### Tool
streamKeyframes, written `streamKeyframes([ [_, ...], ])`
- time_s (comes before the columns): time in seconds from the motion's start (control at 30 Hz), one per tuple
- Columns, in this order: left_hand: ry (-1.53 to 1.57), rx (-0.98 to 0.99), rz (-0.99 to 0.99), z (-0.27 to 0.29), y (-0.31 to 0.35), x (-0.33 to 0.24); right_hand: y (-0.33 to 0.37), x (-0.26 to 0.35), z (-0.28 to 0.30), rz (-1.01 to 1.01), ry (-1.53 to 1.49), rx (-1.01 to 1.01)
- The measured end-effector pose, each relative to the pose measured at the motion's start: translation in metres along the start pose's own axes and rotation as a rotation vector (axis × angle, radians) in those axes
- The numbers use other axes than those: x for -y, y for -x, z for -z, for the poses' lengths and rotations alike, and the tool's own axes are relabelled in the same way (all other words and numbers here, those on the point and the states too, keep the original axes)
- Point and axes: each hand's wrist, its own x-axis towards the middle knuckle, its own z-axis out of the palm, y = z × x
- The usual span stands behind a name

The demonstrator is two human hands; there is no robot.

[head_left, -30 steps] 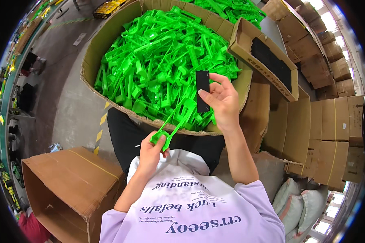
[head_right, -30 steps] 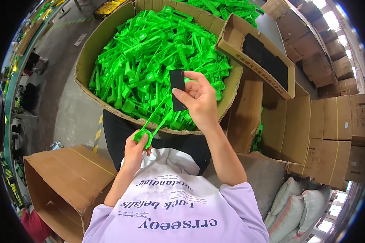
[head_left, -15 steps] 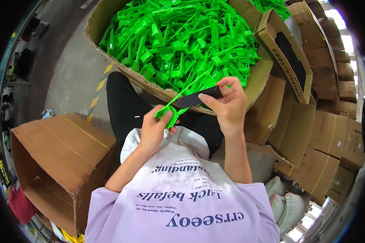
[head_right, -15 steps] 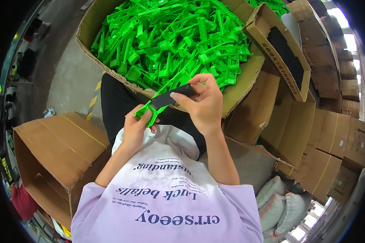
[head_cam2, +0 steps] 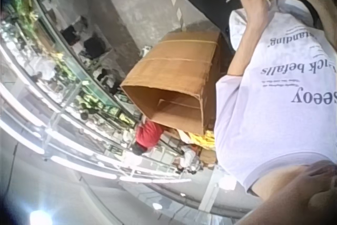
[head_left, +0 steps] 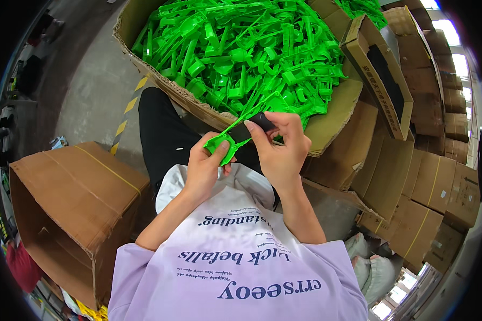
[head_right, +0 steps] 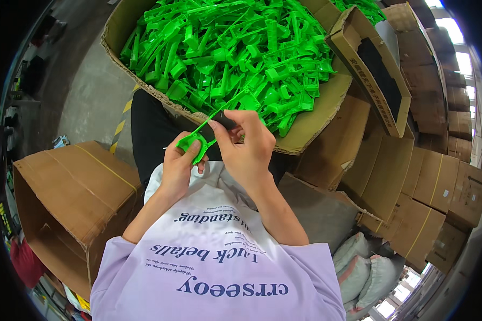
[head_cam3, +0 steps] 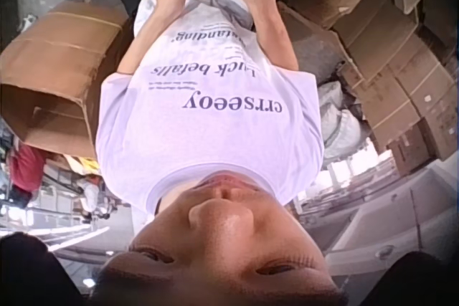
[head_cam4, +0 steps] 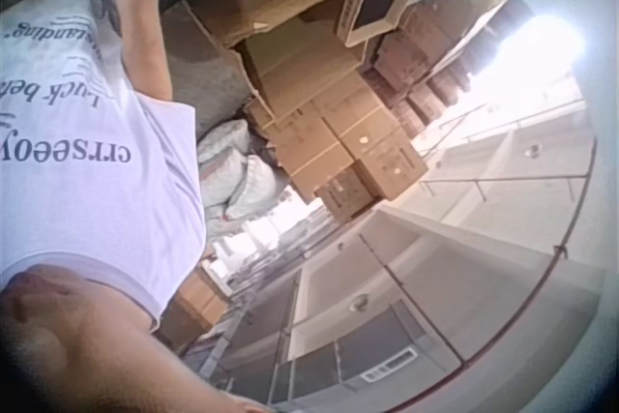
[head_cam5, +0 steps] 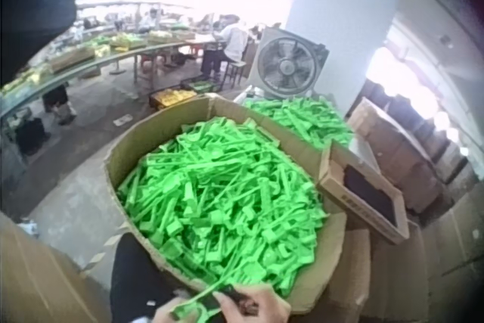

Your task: The person assembles small black panels into green plastic housings by hand on an assembly line.

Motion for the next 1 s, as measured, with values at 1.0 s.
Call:
streamKeyframes([
  [1.0,0.003,-0.135,0.069,-0.006,-0.002,0.001,-0.018,-0.011,0.02,0.158,0.326,0.073],
])
